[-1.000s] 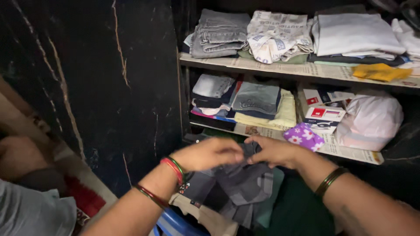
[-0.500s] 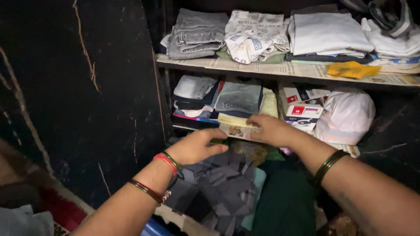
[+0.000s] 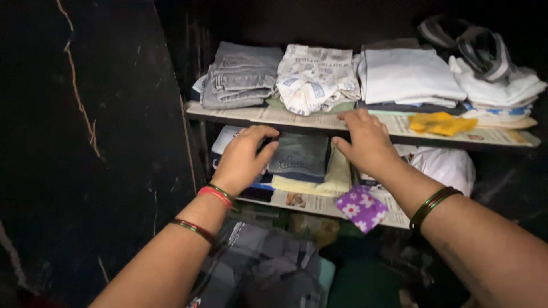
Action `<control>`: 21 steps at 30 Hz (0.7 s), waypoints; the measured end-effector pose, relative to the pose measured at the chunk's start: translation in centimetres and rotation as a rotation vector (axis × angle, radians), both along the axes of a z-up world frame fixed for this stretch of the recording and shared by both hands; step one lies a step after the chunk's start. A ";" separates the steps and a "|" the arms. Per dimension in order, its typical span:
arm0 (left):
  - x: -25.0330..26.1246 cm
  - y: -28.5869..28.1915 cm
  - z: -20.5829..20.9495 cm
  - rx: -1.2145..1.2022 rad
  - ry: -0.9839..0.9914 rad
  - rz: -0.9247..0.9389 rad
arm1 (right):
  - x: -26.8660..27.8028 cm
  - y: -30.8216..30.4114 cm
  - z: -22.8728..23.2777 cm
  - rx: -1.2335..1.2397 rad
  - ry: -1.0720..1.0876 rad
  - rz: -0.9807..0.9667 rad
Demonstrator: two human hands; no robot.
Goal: The person removes folded clothes from a wardrobe shelf, places them into a blue basket, and wipes the shelf with a yellow cloth. The person handles multiple garments including jeans and shirts, then cleans the shelf surface before the clip ends.
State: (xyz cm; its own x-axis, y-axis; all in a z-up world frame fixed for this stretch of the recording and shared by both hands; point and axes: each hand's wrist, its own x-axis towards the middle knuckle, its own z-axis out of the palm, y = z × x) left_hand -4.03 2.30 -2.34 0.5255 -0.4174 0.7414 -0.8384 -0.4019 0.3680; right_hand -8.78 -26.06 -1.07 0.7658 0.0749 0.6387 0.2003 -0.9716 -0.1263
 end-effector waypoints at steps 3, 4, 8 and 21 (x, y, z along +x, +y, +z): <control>1.7 -0.5 0.7 -0.064 -0.003 0.010 | 0.9 -0.5 0.0 0.048 0.027 0.025; 2.4 -0.7 0.8 -0.095 -0.004 0.012 | 1.3 -0.6 0.1 0.083 0.020 0.068; 4.8 -1.1 0.9 -0.167 0.034 0.072 | 2.7 -0.8 0.4 0.158 -0.060 0.197; 11.4 -2.6 4.3 -0.367 -0.369 0.433 | 9.7 2.4 5.1 0.134 -0.333 0.250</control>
